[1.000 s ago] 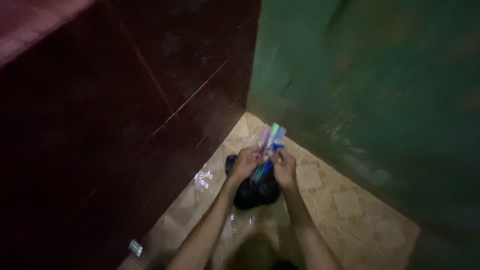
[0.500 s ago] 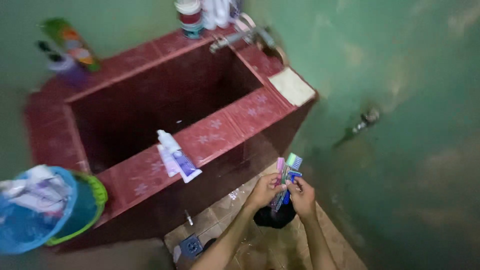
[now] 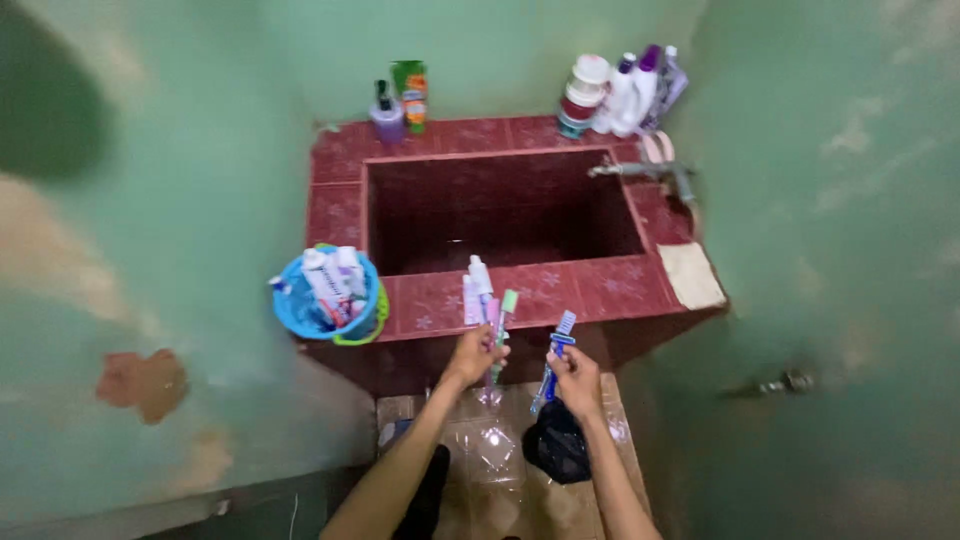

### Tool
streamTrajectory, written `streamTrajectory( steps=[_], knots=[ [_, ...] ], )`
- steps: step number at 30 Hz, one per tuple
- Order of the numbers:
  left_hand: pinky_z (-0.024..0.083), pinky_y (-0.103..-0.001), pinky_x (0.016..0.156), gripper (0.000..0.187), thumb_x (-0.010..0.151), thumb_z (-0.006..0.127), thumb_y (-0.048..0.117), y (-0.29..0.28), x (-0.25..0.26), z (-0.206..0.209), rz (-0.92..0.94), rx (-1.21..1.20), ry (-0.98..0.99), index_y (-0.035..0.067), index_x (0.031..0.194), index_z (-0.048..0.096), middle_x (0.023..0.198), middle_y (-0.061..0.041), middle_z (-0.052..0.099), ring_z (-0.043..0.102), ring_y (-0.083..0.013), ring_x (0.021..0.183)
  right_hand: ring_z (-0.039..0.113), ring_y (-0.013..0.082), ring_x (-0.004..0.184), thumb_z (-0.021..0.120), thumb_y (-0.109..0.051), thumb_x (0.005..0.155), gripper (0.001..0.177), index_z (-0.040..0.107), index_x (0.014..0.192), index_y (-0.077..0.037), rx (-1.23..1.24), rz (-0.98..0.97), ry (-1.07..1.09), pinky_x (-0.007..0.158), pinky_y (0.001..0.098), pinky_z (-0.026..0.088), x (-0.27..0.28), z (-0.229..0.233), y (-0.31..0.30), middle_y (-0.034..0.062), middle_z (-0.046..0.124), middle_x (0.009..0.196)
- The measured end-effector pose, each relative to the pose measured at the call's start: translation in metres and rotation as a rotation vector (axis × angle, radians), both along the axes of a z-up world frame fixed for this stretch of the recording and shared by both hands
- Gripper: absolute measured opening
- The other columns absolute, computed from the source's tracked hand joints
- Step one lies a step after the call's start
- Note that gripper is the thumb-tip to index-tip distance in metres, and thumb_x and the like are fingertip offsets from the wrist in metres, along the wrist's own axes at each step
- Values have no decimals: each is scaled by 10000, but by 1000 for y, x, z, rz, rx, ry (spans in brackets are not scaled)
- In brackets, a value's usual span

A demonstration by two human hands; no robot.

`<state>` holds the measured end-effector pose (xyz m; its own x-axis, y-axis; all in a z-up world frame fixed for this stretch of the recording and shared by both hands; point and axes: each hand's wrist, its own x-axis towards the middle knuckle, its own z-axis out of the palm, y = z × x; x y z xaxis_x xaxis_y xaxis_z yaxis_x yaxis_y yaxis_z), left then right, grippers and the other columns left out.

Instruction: Sort toothbrushes and toothpaste tubes from a bag into a small bucket while standing in a bathroom.

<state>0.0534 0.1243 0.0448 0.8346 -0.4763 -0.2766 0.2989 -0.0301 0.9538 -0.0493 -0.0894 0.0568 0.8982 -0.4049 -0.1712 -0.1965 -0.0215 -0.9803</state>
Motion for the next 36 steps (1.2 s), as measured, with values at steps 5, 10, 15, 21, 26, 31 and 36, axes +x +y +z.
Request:
streamTrajectory(
  steps=[5, 10, 15, 21, 26, 31, 36],
  knots=[
    [570, -343, 636, 297, 853, 796, 79, 61, 51, -34, 126, 182, -179, 16, 1103, 649, 841, -96, 717, 689, -169, 715, 479, 53, 675, 752, -199, 911, 215, 733, 995, -2, -177, 191, -75, 590, 261, 427, 69, -9, 52, -47, 576, 742],
    [559, -412, 751, 345, 767, 864, 149, 89, 88, -58, 267, 513, -300, 40, 1040, 684, 879, -126, 724, 705, -246, 813, 499, 80, 640, 746, -169, 904, 195, 732, 947, 20, -355, 287, -7, 576, 302, 442, 136, -17, 101, 28, 600, 673],
    [535, -498, 799, 385, 707, 881, 163, 87, 120, -66, 331, 754, -371, 33, 1013, 689, 946, -211, 704, 684, -405, 913, 735, 349, 889, 750, -207, 866, 241, 738, 1048, -48, -619, 288, 219, 766, 466, 554, 190, -7, 148, 204, 753, 949],
    [566, -517, 766, 225, 770, 808, 170, 81, 122, -55, 396, 730, -265, 11, 913, 736, 915, -265, 718, 722, -435, 906, 694, 441, 1010, 727, -256, 898, 244, 739, 1048, -64, -737, 303, 383, 856, 523, 538, 210, -8, 179, 251, 724, 1008],
    [564, -529, 761, 298, 801, 828, 259, 80, 132, -59, 261, 862, -172, -18, 867, 739, 904, -290, 702, 712, -450, 887, 676, 455, 1009, 722, -236, 888, 246, 726, 1074, -75, -753, 290, 429, 864, 538, 526, 217, -3, 187, 255, 718, 1008],
    [572, -510, 757, 285, 725, 861, 212, 84, 131, -79, 344, 847, -324, -10, 841, 725, 891, -282, 713, 721, -440, 867, 675, 468, 985, 736, -190, 843, 292, 717, 1115, -86, -730, 321, 347, 842, 537, 530, 211, -11, 187, 266, 713, 999],
    [572, -484, 780, 311, 650, 896, 197, 90, 135, -79, 356, 847, -369, -7, 810, 723, 899, -268, 720, 715, -427, 887, 676, 475, 965, 737, -109, 839, 207, 704, 1017, -11, -765, 349, 175, 815, 538, 528, 210, -27, 180, 281, 711, 954]
  ],
)
